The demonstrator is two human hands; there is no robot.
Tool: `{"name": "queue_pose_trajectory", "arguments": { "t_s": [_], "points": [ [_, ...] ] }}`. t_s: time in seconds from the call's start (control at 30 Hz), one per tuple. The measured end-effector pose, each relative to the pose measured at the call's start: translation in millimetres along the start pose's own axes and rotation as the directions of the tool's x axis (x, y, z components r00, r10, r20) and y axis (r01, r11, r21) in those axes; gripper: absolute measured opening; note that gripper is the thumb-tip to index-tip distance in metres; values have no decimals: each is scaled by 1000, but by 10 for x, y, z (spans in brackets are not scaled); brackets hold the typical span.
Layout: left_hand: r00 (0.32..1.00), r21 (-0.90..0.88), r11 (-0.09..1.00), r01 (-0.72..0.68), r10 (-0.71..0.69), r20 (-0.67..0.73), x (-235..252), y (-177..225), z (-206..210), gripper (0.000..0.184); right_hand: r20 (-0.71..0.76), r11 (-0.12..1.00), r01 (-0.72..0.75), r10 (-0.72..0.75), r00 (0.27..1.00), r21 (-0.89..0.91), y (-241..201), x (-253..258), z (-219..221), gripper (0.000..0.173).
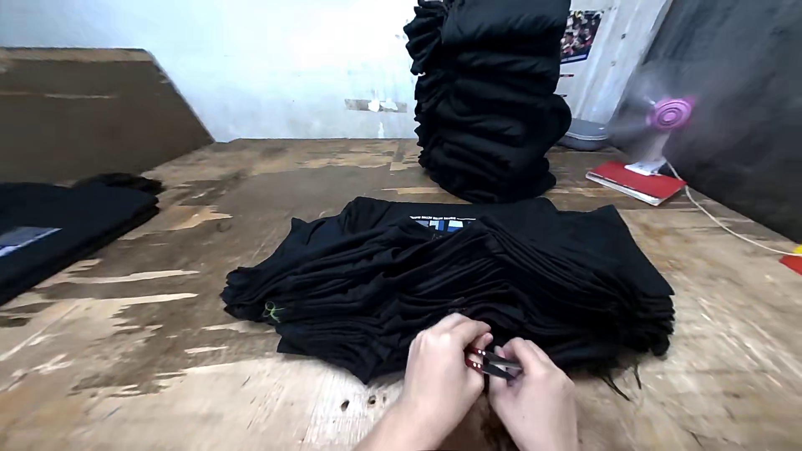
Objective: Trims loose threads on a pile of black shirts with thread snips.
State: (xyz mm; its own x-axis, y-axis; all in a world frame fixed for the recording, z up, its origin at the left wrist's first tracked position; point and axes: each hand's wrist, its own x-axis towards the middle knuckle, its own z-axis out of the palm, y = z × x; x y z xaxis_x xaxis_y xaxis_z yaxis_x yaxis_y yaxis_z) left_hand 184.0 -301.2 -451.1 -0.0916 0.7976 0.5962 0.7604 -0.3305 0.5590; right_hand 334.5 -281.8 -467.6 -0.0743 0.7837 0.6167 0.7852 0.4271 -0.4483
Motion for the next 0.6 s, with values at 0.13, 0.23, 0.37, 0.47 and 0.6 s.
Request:
{"name": "queue_pose_trajectory", "arguments": {
  "t_s": [0.13,0.23,0.37,0.47,0.6],
  "points": [
    [999,0,1000,20,-20,35,-220,-15,138,15,345,395,-465,338,875,793,75,140,-174,11],
    [996,-9,1000,24,-23,89,-192,68,162,27,407,166,-474,322,855,865,137,41,-144,12],
    [994,-14,996,-86,85,-64,-184,87,280,23,387,340,-419,163,908,842,267,-62,-231,17],
    [951,64,973,-219,228,-207,-305,54,277,14,400,477,-344,-18,916,809,393,-70,-401,35],
    [965,-31,974,-223,216,-152,-472,211,144,5,238,820,24,-194,952,571,404,-99,-317,48]
  ]
}}
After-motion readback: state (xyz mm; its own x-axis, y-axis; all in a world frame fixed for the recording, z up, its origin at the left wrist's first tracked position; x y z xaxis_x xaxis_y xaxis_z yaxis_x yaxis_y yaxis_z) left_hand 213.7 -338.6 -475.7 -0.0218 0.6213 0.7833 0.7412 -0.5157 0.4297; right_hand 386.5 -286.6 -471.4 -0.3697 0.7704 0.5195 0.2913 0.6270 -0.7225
